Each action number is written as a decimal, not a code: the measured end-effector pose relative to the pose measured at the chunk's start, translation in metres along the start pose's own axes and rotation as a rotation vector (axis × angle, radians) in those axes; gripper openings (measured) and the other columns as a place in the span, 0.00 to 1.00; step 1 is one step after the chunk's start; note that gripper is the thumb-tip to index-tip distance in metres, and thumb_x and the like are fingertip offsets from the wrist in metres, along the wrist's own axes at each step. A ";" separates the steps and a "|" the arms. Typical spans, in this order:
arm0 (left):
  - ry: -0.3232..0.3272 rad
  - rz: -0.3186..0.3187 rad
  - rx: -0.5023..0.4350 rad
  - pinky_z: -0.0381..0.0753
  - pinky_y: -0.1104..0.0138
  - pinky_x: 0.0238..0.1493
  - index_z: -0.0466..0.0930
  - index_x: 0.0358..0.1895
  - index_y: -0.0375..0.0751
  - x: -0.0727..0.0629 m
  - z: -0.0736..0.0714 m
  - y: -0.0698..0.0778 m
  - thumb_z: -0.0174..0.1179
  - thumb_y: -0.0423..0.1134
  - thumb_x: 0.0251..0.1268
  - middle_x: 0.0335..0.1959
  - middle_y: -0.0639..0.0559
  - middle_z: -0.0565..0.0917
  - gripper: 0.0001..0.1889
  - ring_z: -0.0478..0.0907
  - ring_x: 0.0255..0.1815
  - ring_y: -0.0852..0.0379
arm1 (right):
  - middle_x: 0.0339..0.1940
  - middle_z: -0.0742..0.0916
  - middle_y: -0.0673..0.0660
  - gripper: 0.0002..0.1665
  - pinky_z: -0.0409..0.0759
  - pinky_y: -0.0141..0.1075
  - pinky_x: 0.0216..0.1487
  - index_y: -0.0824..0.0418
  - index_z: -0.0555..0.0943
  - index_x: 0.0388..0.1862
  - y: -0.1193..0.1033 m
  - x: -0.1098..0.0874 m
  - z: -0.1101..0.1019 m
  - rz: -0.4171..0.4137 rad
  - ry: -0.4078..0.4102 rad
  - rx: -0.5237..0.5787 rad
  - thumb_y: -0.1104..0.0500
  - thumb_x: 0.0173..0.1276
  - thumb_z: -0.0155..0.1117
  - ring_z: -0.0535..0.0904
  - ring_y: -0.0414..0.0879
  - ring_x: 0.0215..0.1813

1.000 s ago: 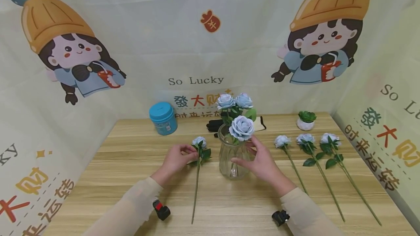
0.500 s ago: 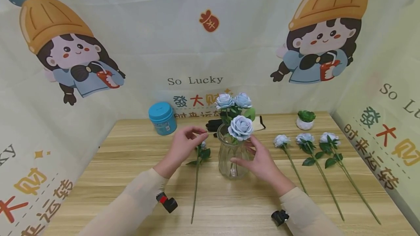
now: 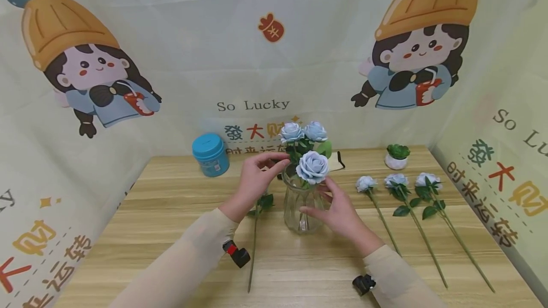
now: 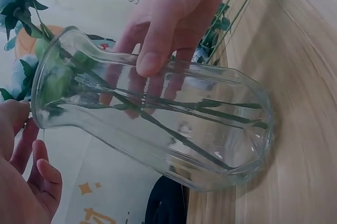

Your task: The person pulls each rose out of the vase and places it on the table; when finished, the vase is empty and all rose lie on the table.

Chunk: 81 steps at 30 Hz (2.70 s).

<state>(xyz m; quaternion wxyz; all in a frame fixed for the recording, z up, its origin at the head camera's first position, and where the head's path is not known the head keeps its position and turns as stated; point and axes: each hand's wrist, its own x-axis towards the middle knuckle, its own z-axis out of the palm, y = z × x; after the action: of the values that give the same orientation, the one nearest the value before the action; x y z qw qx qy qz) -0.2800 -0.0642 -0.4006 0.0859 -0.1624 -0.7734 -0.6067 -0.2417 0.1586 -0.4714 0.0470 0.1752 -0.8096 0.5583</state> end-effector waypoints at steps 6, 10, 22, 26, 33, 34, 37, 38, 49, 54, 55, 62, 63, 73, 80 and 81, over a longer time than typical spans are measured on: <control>0.012 0.066 0.032 0.71 0.70 0.29 0.92 0.49 0.48 0.007 0.006 -0.002 0.70 0.43 0.69 0.43 0.50 0.88 0.10 0.73 0.30 0.61 | 0.73 0.75 0.64 0.50 0.73 0.56 0.73 0.60 0.66 0.77 0.000 -0.001 0.001 0.005 0.006 0.004 0.60 0.59 0.81 0.73 0.62 0.72; 0.040 0.073 0.039 0.70 0.73 0.27 0.92 0.48 0.46 0.010 0.009 -0.004 0.71 0.41 0.67 0.41 0.49 0.88 0.10 0.72 0.27 0.64 | 0.72 0.76 0.64 0.49 0.73 0.56 0.73 0.61 0.66 0.77 0.000 -0.001 0.002 0.004 0.009 0.010 0.61 0.60 0.81 0.73 0.63 0.72; 0.045 0.027 -0.012 0.65 0.73 0.22 0.92 0.51 0.47 0.009 0.020 -0.004 0.72 0.41 0.66 0.22 0.55 0.79 0.12 0.67 0.22 0.64 | 0.72 0.76 0.65 0.48 0.73 0.57 0.73 0.62 0.67 0.76 0.000 -0.002 0.002 -0.002 0.018 -0.001 0.61 0.60 0.81 0.74 0.63 0.71; 0.046 0.035 -0.017 0.65 0.74 0.22 0.92 0.49 0.46 0.009 0.021 -0.004 0.73 0.41 0.65 0.23 0.53 0.80 0.11 0.65 0.21 0.64 | 0.72 0.76 0.65 0.49 0.73 0.57 0.73 0.61 0.67 0.76 0.000 -0.003 0.002 0.007 0.016 -0.015 0.59 0.60 0.81 0.73 0.63 0.72; 0.063 0.046 0.013 0.63 0.73 0.24 0.92 0.47 0.45 0.012 0.027 0.000 0.73 0.41 0.65 0.36 0.48 0.88 0.10 0.63 0.22 0.63 | 0.72 0.76 0.64 0.50 0.73 0.57 0.73 0.61 0.66 0.77 0.001 -0.003 0.002 0.007 0.022 -0.031 0.59 0.59 0.82 0.74 0.62 0.71; 0.067 0.043 0.018 0.63 0.73 0.24 0.92 0.47 0.44 0.012 0.027 0.001 0.73 0.40 0.65 0.38 0.48 0.89 0.10 0.63 0.23 0.63 | 0.72 0.76 0.64 0.50 0.73 0.56 0.73 0.61 0.66 0.77 0.001 -0.003 0.002 0.008 0.024 -0.029 0.59 0.59 0.82 0.74 0.61 0.71; 0.073 0.019 0.031 0.64 0.74 0.26 0.92 0.45 0.44 0.014 0.029 0.003 0.73 0.41 0.64 0.41 0.48 0.89 0.10 0.65 0.25 0.64 | 0.73 0.76 0.64 0.49 0.73 0.56 0.73 0.61 0.66 0.77 0.001 -0.003 0.002 -0.001 0.025 -0.030 0.60 0.59 0.81 0.74 0.61 0.71; 0.075 0.009 0.028 0.65 0.74 0.26 0.92 0.45 0.44 0.014 0.029 0.004 0.73 0.41 0.64 0.42 0.48 0.89 0.10 0.65 0.25 0.64 | 0.72 0.76 0.64 0.49 0.73 0.56 0.73 0.61 0.67 0.76 0.001 -0.003 0.003 -0.002 0.028 -0.028 0.60 0.59 0.81 0.74 0.61 0.71; 0.112 -0.011 -0.021 0.68 0.75 0.24 0.93 0.44 0.44 0.011 0.029 -0.001 0.74 0.41 0.63 0.37 0.48 0.90 0.09 0.71 0.25 0.65 | 0.73 0.76 0.65 0.50 0.73 0.57 0.73 0.61 0.66 0.77 0.001 -0.004 0.003 0.002 0.021 -0.028 0.59 0.60 0.81 0.73 0.63 0.72; 0.145 0.007 -0.074 0.71 0.75 0.26 0.93 0.44 0.44 0.008 0.030 -0.004 0.74 0.41 0.62 0.39 0.49 0.92 0.09 0.75 0.27 0.66 | 0.73 0.76 0.65 0.51 0.73 0.57 0.74 0.60 0.65 0.78 -0.001 -0.004 0.002 0.000 0.019 -0.037 0.59 0.59 0.81 0.74 0.63 0.72; 0.152 0.009 -0.091 0.72 0.75 0.27 0.93 0.43 0.44 0.008 0.030 -0.004 0.74 0.41 0.62 0.39 0.49 0.92 0.09 0.75 0.27 0.67 | 0.72 0.76 0.65 0.51 0.73 0.57 0.73 0.60 0.65 0.78 -0.001 -0.004 0.002 -0.003 0.017 -0.036 0.59 0.60 0.81 0.74 0.63 0.72; 0.221 0.059 -0.184 0.66 0.75 0.20 0.93 0.41 0.43 0.008 0.029 -0.002 0.75 0.40 0.61 0.30 0.56 0.90 0.08 0.67 0.19 0.67 | 0.72 0.76 0.66 0.50 0.73 0.57 0.73 0.61 0.64 0.78 -0.004 -0.005 0.001 -0.013 0.006 -0.031 0.61 0.61 0.80 0.74 0.64 0.71; 0.229 0.071 -0.184 0.64 0.74 0.20 0.93 0.40 0.43 0.008 0.028 -0.001 0.75 0.40 0.61 0.29 0.57 0.89 0.07 0.65 0.19 0.66 | 0.72 0.76 0.65 0.50 0.73 0.56 0.73 0.61 0.64 0.78 -0.004 -0.005 0.002 -0.013 0.005 -0.031 0.61 0.61 0.80 0.74 0.63 0.71; 0.302 0.147 -0.167 0.68 0.75 0.24 0.93 0.39 0.42 0.017 0.022 0.015 0.76 0.39 0.59 0.35 0.50 0.92 0.07 0.72 0.25 0.64 | 0.69 0.78 0.66 0.49 0.74 0.55 0.72 0.63 0.66 0.76 -0.003 -0.004 0.003 -0.022 0.015 -0.035 0.61 0.59 0.81 0.75 0.62 0.69; 0.337 0.140 -0.220 0.70 0.74 0.28 0.92 0.41 0.40 0.023 0.015 0.026 0.75 0.39 0.61 0.34 0.61 0.91 0.09 0.75 0.29 0.66 | 0.70 0.77 0.65 0.49 0.74 0.55 0.72 0.61 0.66 0.76 -0.002 -0.003 0.002 -0.025 0.011 -0.034 0.61 0.59 0.81 0.75 0.63 0.70; 0.341 0.136 -0.223 0.69 0.74 0.27 0.92 0.41 0.40 0.024 0.015 0.027 0.75 0.39 0.61 0.34 0.63 0.90 0.09 0.74 0.28 0.66 | 0.70 0.77 0.65 0.49 0.74 0.55 0.72 0.61 0.66 0.76 -0.002 -0.003 0.002 -0.025 0.012 -0.033 0.61 0.59 0.81 0.75 0.63 0.70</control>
<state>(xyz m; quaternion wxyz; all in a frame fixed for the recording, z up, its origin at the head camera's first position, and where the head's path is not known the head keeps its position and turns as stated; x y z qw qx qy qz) -0.2913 -0.0407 -0.3716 0.2378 -0.1177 -0.6629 -0.7001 -0.2376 0.1566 -0.4712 0.0617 0.1814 -0.8160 0.5454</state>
